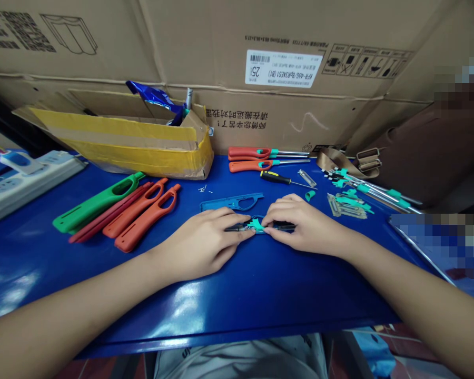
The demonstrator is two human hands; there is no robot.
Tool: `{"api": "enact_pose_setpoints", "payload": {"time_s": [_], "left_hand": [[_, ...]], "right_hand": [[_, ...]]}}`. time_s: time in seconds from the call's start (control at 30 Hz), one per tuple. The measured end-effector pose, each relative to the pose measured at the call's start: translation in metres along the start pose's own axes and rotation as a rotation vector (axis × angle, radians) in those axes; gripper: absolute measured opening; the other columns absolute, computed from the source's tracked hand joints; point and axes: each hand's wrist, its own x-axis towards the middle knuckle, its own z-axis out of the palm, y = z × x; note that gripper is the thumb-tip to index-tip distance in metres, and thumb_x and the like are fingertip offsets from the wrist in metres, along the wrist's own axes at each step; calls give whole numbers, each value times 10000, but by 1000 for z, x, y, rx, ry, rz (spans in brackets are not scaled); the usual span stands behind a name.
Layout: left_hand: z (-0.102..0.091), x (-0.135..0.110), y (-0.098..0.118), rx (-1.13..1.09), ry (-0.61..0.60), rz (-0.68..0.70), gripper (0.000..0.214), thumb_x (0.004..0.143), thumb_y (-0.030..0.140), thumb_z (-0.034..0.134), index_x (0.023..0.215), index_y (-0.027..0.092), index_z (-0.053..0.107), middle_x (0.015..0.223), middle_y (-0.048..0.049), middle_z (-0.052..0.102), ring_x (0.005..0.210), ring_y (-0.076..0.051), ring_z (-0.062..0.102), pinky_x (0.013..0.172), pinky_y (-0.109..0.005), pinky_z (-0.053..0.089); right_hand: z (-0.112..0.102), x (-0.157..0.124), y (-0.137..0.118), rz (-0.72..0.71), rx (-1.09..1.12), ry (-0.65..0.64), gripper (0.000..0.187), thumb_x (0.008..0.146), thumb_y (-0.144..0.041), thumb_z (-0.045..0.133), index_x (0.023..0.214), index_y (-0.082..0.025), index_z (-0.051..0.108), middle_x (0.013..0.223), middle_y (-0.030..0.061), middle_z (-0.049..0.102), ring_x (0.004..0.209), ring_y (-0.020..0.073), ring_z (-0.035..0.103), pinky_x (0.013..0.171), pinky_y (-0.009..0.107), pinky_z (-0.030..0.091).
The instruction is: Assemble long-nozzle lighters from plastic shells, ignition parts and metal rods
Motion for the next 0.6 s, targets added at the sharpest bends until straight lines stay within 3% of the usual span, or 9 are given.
{"api": "enact_pose_setpoints", "payload": {"time_s": [0.2,0.37,0.47,0.6], "left_hand": [[2,-1,0,-47,8,-19,389,1002,193,491,1345,240,669,1400,-96,646,1241,-280,623,1043,-449,540],[0,-2,-3,-146,86,-83,341,994,204,519,1281,241,700,1321,-79,689,1181,-246,658,1035,-419,538],[-4,0,-6,-146,136,-116,314,981,226,548,1251,192,703,1231,-94,719,1108,-247,671,993,-416,552],[-5,1,-12,-101,186,-216,309,978,221,540,1232,147,700,1176,-103,729,1118,-263,636,1013,-447,535]], "right_hand": [[0,0,0,-27,-24,14,63,954,-202,624,958,-206,687,924,2,722,886,160,652,954,372,354],[-1,0,-1,-25,-50,53,106,975,-238,609,1044,-212,686,1035,35,716,985,185,662,948,386,392],[-2,0,-1,-5,-113,85,237,1011,-210,520,1196,-227,667,1186,82,689,1128,227,620,978,421,423],[-2,0,3,38,-238,43,471,994,-101,436,1423,-250,562,1487,119,532,1361,296,463,1092,531,393]]}}
